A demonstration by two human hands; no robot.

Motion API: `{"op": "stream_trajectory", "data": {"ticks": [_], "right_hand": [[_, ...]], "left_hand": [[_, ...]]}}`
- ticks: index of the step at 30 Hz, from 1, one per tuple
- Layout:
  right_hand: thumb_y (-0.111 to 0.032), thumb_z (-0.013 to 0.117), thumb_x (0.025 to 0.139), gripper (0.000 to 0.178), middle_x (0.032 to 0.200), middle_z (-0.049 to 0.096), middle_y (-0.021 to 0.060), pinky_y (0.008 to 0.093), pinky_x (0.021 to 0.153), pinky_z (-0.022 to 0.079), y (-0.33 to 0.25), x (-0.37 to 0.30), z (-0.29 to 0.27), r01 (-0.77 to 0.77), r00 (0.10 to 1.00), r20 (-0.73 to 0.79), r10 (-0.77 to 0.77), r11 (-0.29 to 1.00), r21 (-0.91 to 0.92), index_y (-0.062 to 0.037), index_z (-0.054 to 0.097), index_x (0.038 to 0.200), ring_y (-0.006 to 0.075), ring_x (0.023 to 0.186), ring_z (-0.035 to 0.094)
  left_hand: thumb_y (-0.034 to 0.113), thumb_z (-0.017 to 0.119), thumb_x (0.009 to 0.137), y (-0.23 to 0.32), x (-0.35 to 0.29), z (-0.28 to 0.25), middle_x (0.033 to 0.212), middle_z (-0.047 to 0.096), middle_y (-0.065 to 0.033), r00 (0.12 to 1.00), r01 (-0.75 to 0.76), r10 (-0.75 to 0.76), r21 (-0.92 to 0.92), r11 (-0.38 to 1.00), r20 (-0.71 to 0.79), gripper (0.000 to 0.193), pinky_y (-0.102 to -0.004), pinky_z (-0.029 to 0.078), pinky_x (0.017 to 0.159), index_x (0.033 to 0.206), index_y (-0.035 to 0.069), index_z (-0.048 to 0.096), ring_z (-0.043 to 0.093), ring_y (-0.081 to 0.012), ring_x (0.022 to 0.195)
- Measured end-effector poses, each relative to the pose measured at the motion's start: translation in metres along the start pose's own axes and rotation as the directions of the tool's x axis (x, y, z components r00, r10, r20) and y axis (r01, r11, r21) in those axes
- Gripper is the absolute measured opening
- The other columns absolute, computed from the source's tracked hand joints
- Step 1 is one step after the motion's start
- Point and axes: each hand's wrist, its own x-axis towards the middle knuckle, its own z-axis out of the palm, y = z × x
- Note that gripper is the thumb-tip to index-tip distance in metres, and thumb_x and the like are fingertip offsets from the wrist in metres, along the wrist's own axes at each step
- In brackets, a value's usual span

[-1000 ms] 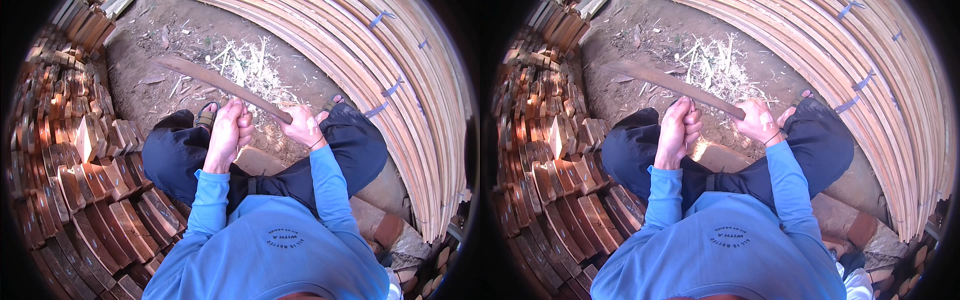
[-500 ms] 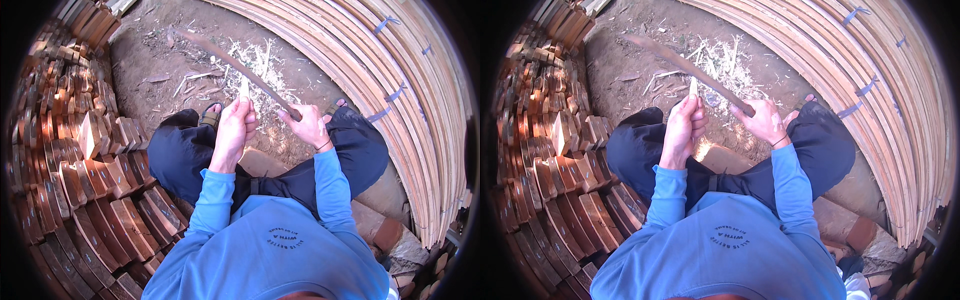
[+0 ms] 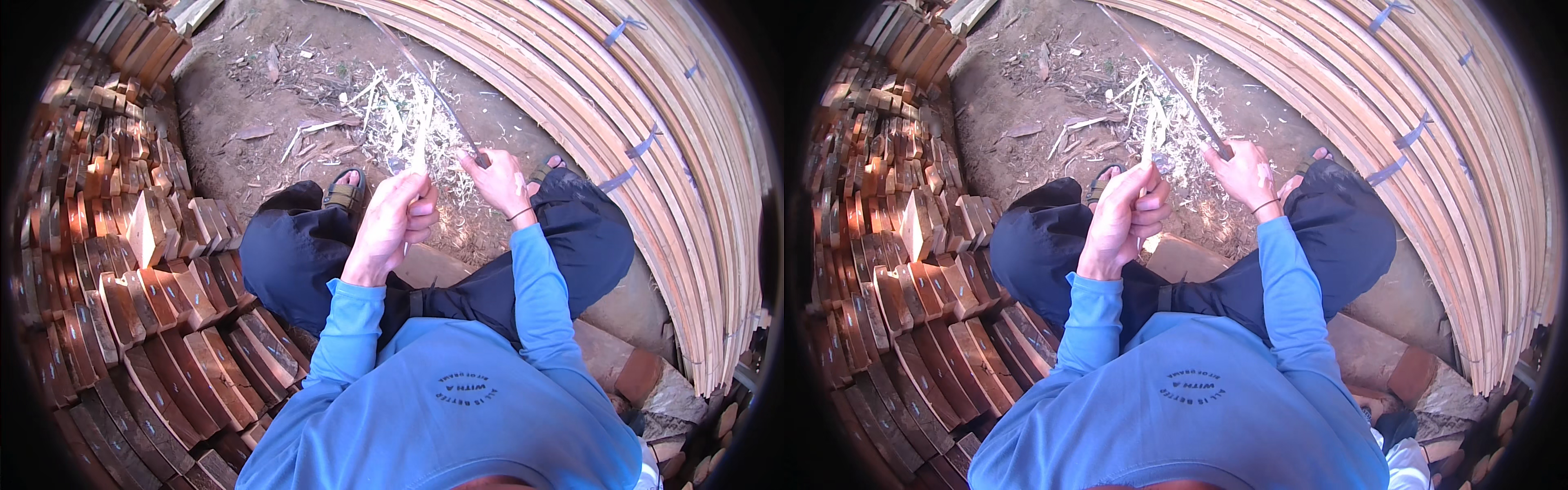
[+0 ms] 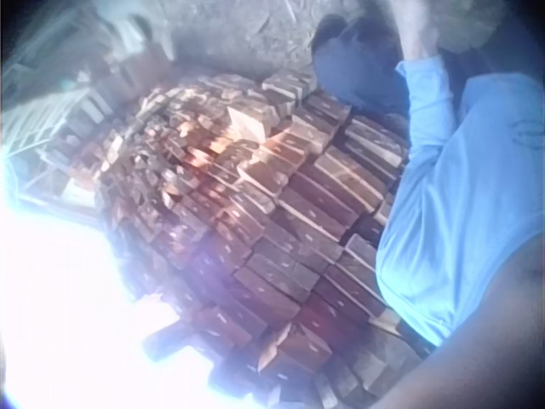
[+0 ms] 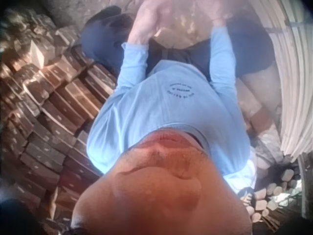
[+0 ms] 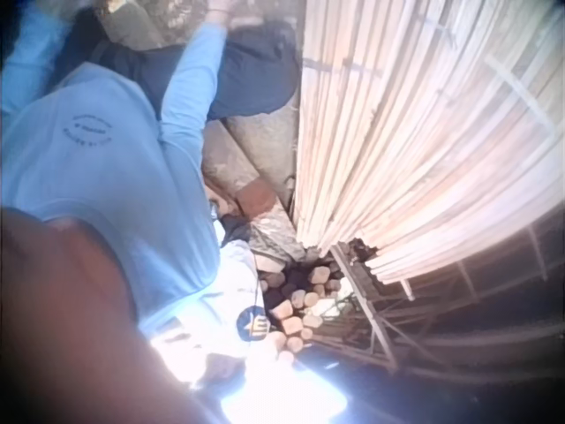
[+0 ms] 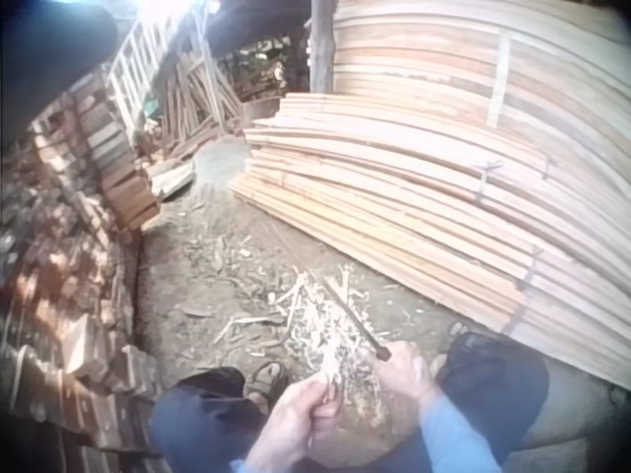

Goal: The person shaves a small piece of wood with a machete by hand, creating a pile of wood shavings on the dirt ground.

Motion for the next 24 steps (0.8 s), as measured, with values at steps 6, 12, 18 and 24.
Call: {"op": "stream_trajectory", "data": {"ticks": [6,12,18,24], "right_hand": [[-0.047,0.07,0.093,0.056,0.055,0.051,0.015,0.0428,0.054,0.037,0.015,-0.007,0.007,0.075,0.997,0.007,-0.077,0.984,0.158,0.0027,0.059,0.071,0.0252,0.051,0.042],[-0.045,0.071,0.096,0.051,0.053,0.046,0.0067,0.0384,0.052,0.033,0.003,-0.02,-0.004,0.199,0.98,-0.035,-0.196,0.971,0.136,0.0012,0.062,0.074,0.0148,0.051,0.039],[-0.04,0.073,0.092,0.043,0.066,0.062,0.0208,0.0445,0.062,0.048,-0.018,-0.034,-0.025,0.167,0.985,0.039,-0.169,0.985,0.032,0.0023,0.071,0.088,0.0374,0.063,0.064],[-0.034,0.077,0.087,0.034,0.068,0.064,0.0206,0.0467,0.064,0.05,-0.016,-0.045,-0.024,0.273,0.961,0.047,-0.271,0.962,-0.028,-0.0012,0.071,0.087,0.0399,0.066,0.065]], "left_hand": [[0.044,0.037,0.112,0.003,-0.001,0.0,0.069,0.037,0.0072,0.999,0.025,-0.018,-0.318,0.948,0.026,0.037,-0.0173,0.015,0.039,0.1,0.012,0.051,0.022,0.0,0.05],[0.04,0.039,0.113,0.001,0.004,-0.007,0.073,0.045,0.0048,0.986,-0.111,0.115,0.046,0.993,-0.119,0.037,-0.0187,0.022,0.043,0.108,0.007,0.055,0.029,-0.0011,0.051],[0.032,0.045,0.112,-0.017,0.02,-0.027,0.068,0.052,0.0032,0.817,-0.177,0.433,0.55,0.816,-0.38,0.034,-0.0234,0.032,0.047,0.103,0.005,0.062,0.041,-0.0041,0.052],[0.024,0.046,0.109,-0.011,0.018,-0.02,0.074,0.064,-0.0104,0.715,0.07,0.608,0.9,0.43,-0.346,0.032,-0.0407,0.048,0.061,0.095,0.001,0.064,0.062,-0.0243,0.063]]}}
